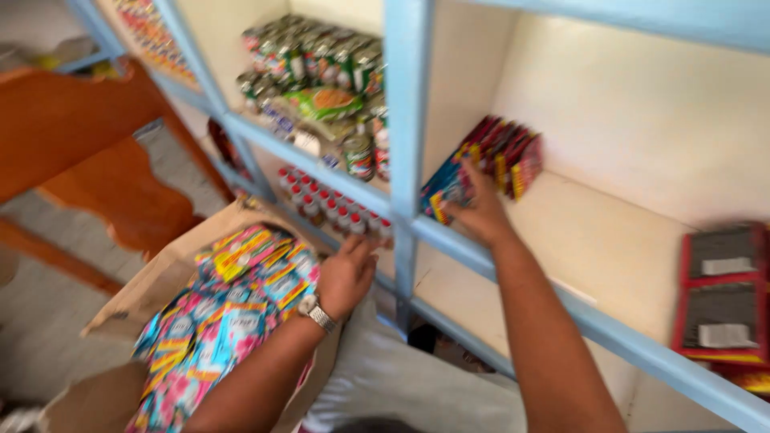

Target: Arrange detergent sachets from a cardboard box onto a store shelf.

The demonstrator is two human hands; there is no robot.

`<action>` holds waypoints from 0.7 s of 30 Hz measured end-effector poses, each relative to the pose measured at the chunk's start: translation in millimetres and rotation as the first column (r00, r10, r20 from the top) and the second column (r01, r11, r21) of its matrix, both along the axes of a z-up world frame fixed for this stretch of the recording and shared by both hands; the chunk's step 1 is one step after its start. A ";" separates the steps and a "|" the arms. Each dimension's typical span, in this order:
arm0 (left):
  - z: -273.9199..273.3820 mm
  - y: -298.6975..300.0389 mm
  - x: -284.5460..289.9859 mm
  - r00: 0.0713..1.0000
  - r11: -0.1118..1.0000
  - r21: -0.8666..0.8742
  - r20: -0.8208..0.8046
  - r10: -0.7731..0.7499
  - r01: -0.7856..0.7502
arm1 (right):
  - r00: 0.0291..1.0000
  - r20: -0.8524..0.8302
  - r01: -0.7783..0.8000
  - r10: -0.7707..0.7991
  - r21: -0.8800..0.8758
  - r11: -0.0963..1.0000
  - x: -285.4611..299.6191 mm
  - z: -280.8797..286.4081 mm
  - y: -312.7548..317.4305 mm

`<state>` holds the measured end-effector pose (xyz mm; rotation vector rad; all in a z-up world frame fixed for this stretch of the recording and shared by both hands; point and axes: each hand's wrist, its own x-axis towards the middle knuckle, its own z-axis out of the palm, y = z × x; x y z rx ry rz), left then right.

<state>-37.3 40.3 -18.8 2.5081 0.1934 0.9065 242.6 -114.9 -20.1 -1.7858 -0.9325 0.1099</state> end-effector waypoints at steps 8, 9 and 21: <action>-92.1 77.2 -128.4 0.981 0.945 -0.266 -0.054 0.186 -0.193 | 0.990 -0.023 -0.136 0.141 0.151 0.979 3.3 -14.2 -9.3; -94.4 82.2 -137.3 0.983 0.946 -0.266 -0.038 0.180 -0.183 | 0.991 -0.007 -0.133 0.135 0.151 0.980 4.4 -11.4 -7.0; -145.8 70.9 -153.3 0.943 0.610 -0.732 -0.321 0.084 -0.304 | 0.982 0.175 0.079 -0.069 -0.052 0.996 3.3 7.6 -9.6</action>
